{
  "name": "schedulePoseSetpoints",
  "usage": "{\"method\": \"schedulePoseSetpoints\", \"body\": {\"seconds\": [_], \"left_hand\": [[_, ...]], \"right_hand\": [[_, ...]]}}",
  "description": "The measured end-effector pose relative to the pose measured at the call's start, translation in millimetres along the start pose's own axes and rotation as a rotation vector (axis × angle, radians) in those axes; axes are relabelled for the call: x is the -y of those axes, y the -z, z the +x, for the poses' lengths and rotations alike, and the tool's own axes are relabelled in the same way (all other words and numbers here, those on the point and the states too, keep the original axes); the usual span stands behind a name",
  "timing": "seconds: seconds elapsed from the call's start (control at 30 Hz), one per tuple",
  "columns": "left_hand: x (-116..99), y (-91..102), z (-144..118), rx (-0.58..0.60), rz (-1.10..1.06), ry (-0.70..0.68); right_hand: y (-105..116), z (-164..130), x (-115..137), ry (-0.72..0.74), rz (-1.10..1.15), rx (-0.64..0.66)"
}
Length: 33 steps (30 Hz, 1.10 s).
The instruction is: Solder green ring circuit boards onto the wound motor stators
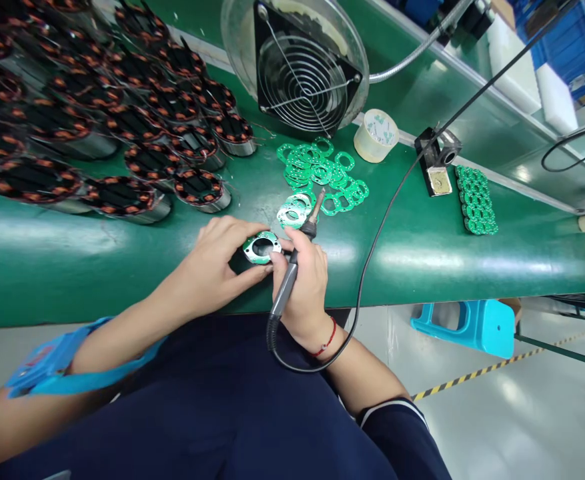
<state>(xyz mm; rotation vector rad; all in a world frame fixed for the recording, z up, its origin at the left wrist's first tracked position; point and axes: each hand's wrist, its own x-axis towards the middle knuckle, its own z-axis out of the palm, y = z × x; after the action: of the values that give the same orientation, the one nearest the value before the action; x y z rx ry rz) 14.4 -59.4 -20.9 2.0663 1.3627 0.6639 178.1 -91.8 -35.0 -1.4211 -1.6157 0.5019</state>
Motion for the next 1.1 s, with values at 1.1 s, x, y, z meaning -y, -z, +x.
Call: {"method": "schedulePoseSetpoints", "body": {"seconds": [1.1], "left_hand": [[-0.3,2.3,-21.8,-0.058,0.046,-0.156]], "right_hand": [[26.0,33.5,-14.7,0.107,0.146,-0.088]]}}
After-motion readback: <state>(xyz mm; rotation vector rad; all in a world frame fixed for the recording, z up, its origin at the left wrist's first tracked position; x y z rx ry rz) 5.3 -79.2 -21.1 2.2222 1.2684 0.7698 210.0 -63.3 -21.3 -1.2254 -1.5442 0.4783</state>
